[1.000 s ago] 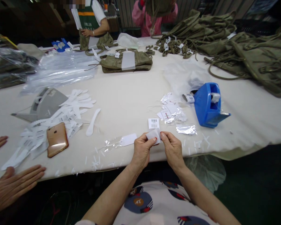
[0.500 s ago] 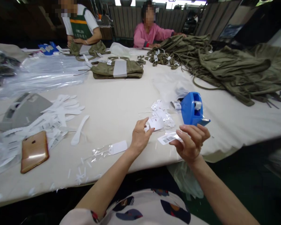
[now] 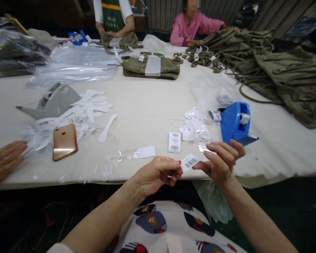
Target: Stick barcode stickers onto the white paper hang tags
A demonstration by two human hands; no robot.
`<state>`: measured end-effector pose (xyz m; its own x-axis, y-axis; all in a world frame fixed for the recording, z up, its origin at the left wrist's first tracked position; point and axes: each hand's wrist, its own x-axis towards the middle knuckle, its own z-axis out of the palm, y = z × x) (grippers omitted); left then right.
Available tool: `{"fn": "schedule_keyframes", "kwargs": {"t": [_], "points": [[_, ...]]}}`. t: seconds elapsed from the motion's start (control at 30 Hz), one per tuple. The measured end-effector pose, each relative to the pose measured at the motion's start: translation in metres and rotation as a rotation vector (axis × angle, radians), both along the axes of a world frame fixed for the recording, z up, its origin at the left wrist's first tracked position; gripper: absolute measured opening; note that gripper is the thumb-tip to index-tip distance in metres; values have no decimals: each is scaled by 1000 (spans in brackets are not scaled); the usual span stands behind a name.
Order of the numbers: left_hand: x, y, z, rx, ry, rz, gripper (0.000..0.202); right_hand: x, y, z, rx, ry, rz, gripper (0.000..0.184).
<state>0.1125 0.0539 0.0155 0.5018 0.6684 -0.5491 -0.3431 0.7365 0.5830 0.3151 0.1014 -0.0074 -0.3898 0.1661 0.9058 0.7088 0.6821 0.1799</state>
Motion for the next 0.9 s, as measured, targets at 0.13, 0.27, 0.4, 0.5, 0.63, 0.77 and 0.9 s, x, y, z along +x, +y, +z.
{"fn": "schedule_keyframes", "kwargs": {"t": [0.13,0.27,0.4,0.5,0.63,0.77,0.9], "points": [[-1,-2,1,-54,-21,97,19,-8,-1,3,4,-14,45,18],[-8,-2,-4,-54,-4,131,15,-14,-1,0,-6,-39,64,17],[-13,-5,-8,-36,-8,105,19,-18,-1,-4,-20,-46,78,17],[-12,-7,-8,-39,-7,139,20,-22,-1,-6,-41,-46,79,18],[-13,-6,-9,-74,0,133,23,-25,0,-7,-46,-52,89,19],[-21,-7,-10,-81,52,97,25,-24,3,-11,-66,-60,92,22],[-58,-22,-18,129,344,86,21,-18,3,-16,-87,-46,58,29]]}}
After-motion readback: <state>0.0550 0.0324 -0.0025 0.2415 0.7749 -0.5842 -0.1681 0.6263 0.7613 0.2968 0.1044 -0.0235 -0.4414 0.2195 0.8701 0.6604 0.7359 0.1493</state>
